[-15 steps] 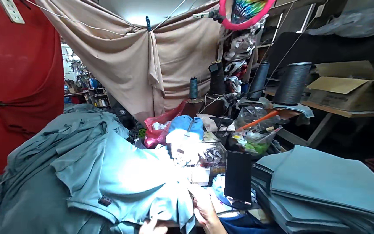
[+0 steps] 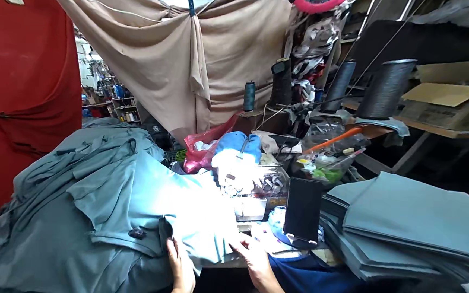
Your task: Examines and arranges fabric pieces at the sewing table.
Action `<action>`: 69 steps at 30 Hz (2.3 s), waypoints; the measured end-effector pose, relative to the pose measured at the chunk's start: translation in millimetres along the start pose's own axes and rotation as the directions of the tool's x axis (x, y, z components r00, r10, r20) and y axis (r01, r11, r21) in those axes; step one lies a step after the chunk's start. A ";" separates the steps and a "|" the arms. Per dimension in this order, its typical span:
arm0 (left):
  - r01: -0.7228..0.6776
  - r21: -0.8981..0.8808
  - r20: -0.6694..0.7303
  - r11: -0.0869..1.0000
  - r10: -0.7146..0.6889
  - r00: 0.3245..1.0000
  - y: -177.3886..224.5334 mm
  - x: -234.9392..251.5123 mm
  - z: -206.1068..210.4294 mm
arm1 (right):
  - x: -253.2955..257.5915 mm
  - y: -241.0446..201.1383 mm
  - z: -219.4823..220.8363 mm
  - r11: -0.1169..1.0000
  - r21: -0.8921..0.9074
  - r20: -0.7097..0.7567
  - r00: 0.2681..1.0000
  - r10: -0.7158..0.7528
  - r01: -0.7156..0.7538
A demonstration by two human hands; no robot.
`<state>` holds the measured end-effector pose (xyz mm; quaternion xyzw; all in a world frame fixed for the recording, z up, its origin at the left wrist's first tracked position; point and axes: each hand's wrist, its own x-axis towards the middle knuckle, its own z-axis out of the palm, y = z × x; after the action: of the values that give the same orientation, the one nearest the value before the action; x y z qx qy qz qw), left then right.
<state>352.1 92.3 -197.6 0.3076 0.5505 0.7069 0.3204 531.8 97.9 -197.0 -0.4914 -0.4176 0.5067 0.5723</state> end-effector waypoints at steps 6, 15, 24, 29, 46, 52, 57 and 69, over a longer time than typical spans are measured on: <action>0.460 0.106 0.236 0.882 -0.472 0.850 31.4 8.7 -5.4 | -0.8 2.7 -7.1 1.000 -0.016 -0.023 0.999 0.023 -0.023; 0.353 0.456 0.517 0.817 -0.566 0.642 30.7 38.5 -8.7 | 1.5 -3.4 -13.2 0.995 -0.096 0.048 0.998 0.035 -0.031; 0.230 0.488 0.524 0.842 -0.494 0.694 22.7 41.8 -12.0 | -0.1 -12.4 -23.0 0.997 -0.066 0.178 0.983 0.050 -0.039; 0.221 0.444 0.527 0.868 -0.452 0.719 23.7 36.0 -14.3 | -3.9 -12.4 -25.3 0.994 -0.099 0.137 0.989 0.058 -0.045; -0.173 0.478 0.410 0.861 -0.045 0.911 24.9 38.9 15.9 | 21.2 -30.3 -6.2 0.963 -0.253 0.057 0.995 -0.086 0.098; -0.112 0.558 0.421 0.822 -0.164 0.892 59.4 95.7 55.9 | 73.1 -52.9 18.2 0.971 -0.225 -0.036 0.997 0.075 -0.081; -0.171 0.636 0.489 0.752 -0.222 0.844 69.5 117.9 67.1 | 84.5 -52.5 21.9 0.980 -0.097 -0.059 0.984 0.168 -0.173; 0.001 0.599 0.424 0.801 -0.318 0.848 56.0 93.7 66.8 | 84.5 -49.4 19.4 0.973 -0.138 -0.037 0.983 0.182 -0.185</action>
<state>341.6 194.6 -121.6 0.5145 0.6597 0.3693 0.4046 532.9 184.1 -146.7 -0.5731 -0.3982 0.5206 0.4920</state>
